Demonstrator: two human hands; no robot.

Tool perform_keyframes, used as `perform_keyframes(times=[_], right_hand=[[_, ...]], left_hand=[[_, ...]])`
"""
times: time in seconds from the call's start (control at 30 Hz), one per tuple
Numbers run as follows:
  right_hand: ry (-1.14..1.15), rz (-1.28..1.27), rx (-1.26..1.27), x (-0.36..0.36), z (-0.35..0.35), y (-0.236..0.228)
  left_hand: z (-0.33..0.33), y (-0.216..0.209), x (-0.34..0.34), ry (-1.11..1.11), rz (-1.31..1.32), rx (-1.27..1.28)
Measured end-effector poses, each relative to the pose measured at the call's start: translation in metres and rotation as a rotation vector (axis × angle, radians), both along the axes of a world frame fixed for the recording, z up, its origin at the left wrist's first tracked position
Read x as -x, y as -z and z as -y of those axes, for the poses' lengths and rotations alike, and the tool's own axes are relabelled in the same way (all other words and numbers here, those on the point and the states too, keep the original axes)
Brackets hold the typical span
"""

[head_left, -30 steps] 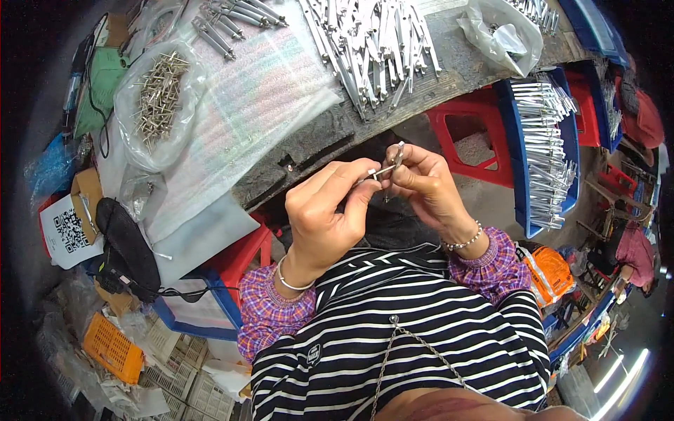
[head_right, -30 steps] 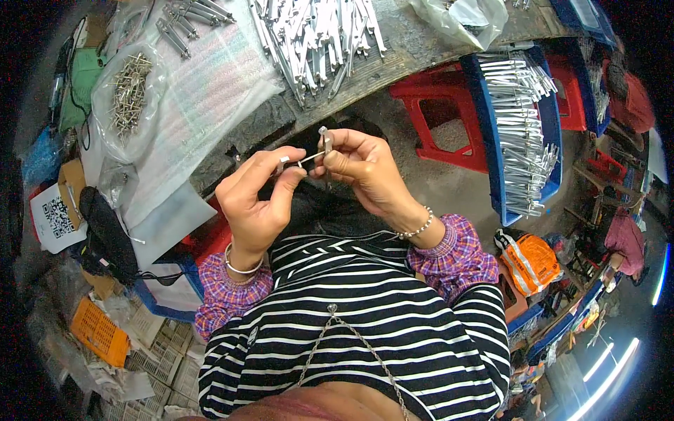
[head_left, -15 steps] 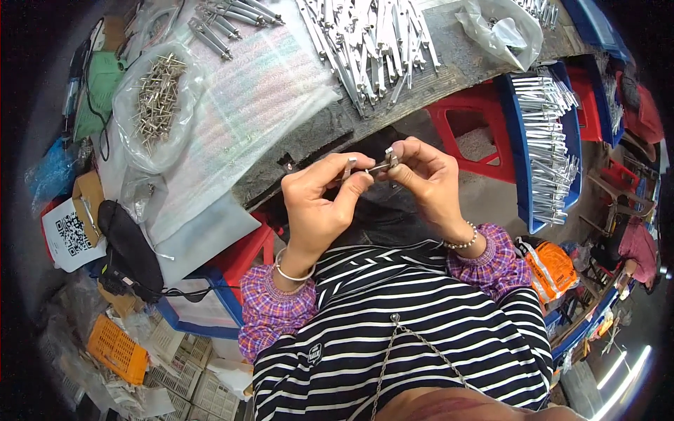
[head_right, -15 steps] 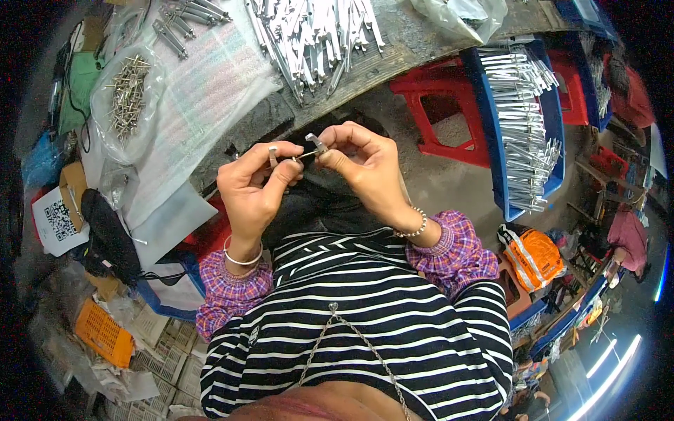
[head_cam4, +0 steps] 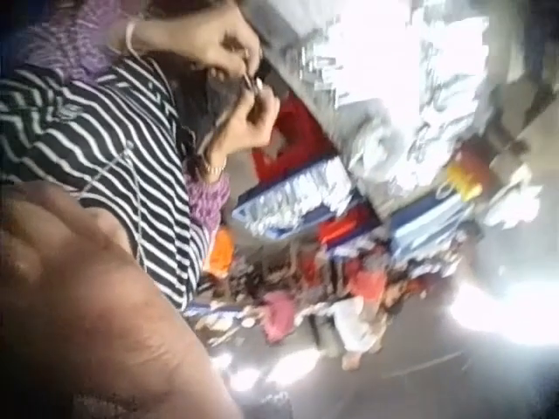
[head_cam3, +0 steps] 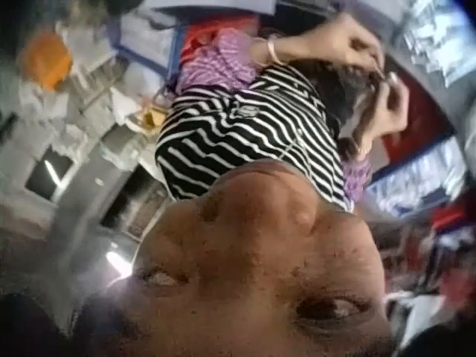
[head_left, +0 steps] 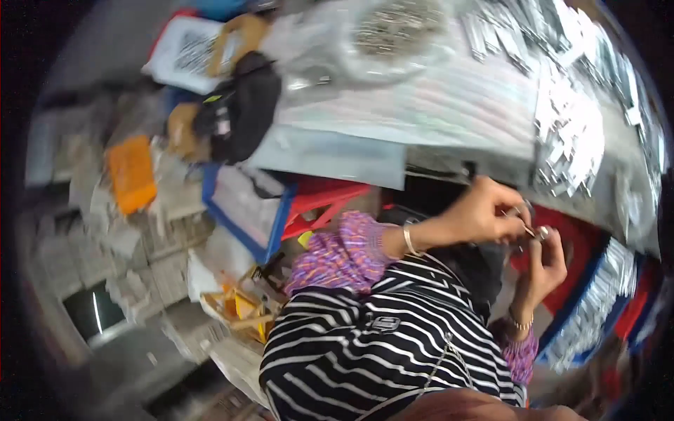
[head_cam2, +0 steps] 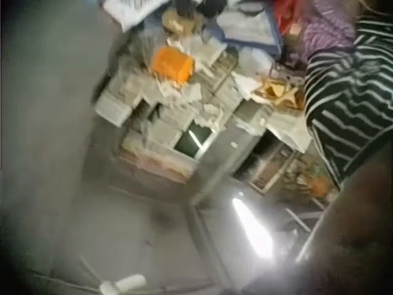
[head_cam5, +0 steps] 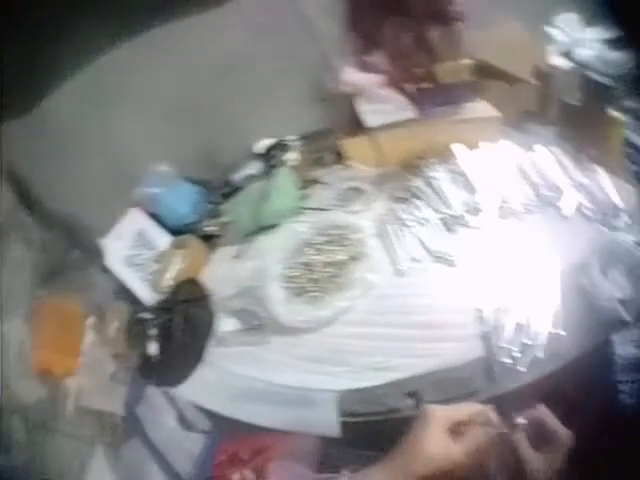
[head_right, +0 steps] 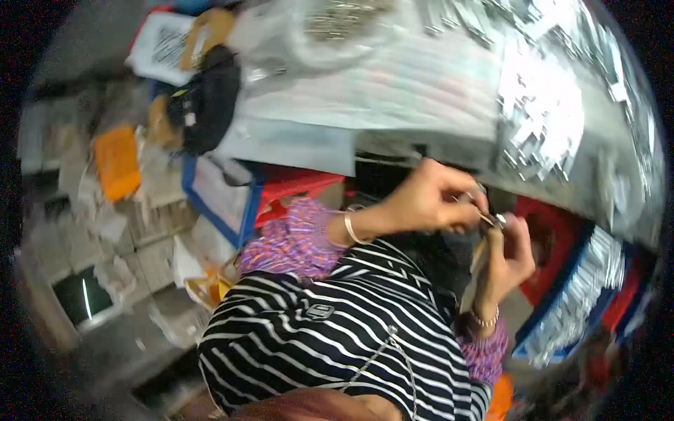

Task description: Manually assembling metal hinges by inserting small metal pins into the hinge plates.

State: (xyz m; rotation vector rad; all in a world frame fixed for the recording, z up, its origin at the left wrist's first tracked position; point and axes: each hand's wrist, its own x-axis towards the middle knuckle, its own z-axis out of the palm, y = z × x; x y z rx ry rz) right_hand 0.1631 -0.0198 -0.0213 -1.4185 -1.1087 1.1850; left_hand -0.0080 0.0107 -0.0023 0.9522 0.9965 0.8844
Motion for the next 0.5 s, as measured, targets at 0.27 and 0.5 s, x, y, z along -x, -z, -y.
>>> perform_keyframes(times=[0.27,0.5], right_hand=[[-0.111,-0.043,0.032,0.000,-0.001,0.007],[-0.257,-0.219,0.073,0.022,0.002,-0.013]], left_hand=[[0.014,0.004,0.009,-0.185,-0.194,-0.485],[0.037,-0.002,0.025,-0.387,-0.261,-0.826]])
